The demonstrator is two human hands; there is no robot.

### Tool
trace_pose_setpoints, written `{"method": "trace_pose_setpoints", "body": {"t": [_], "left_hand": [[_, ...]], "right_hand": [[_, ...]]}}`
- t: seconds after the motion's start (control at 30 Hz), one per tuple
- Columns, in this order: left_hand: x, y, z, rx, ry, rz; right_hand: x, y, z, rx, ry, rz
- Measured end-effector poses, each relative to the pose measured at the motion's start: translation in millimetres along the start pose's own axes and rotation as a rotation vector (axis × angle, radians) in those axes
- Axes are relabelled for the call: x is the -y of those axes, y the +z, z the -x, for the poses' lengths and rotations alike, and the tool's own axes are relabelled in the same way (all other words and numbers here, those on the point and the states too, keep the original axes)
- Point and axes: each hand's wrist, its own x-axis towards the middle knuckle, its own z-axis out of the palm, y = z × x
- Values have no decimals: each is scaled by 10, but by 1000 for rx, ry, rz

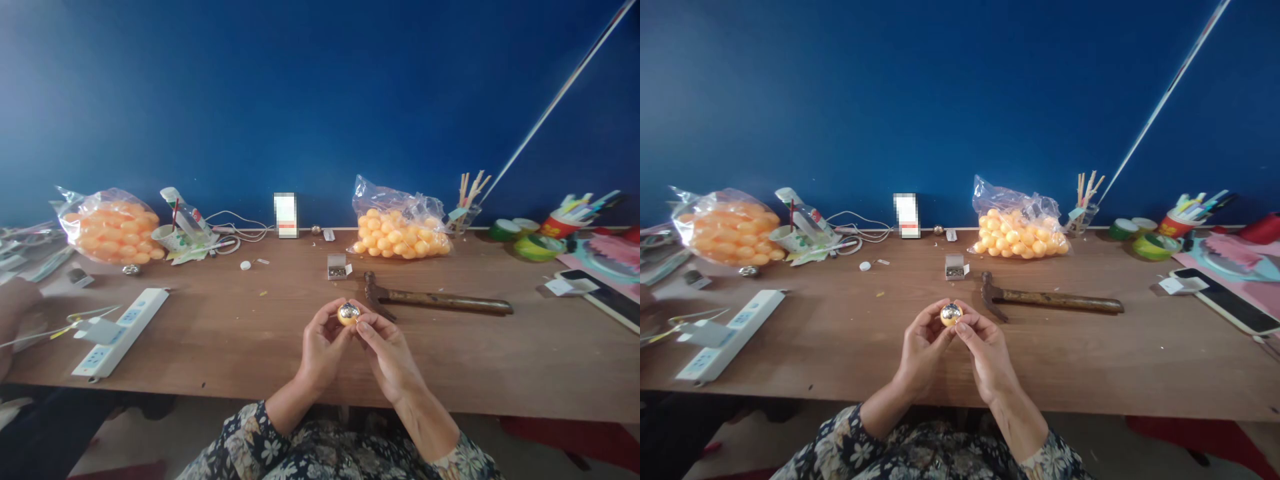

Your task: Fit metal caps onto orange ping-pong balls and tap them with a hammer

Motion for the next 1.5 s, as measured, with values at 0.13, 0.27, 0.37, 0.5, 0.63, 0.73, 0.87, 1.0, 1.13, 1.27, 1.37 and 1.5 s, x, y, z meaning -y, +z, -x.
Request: {"method": "trace_pose_setpoints", "body": {"t": [0.13,0.27,0.37,0.5,0.63,0.73,0.87,1.0,1.13,1.27,1.37,1.5], "left_hand": [[9,13,10,0,-4,2],[4,13,22,-3,-14,-11],[0,10,29,-8,-6,-28],[2,10,32,-7,-8,-32],[13,6,35,-6,0,-32],[33,-5,38,-9,13,-40],[58,-20,39,-8,31,-54],[58,-20,35,-17,27,-49],[36,0,33,-26,7,-44],[11,19,53,-38,2,-35],[12,0,64,-18,-14,-2],[24,-62,55,-27,-15,-2]], "right_hand": [[24,4,14,9,2,11],[28,-5,29,10,-2,23],[27,-12,34,19,2,30],[33,-6,35,12,0,43],[58,18,38,-12,0,54],[76,31,40,-12,3,67],[72,23,37,-2,9,74],[54,3,24,4,3,81],[63,5,20,5,0,88],[61,5,41,22,21,77],[25,-12,33,19,55,51],[-27,-10,-21,31,81,49]]}}
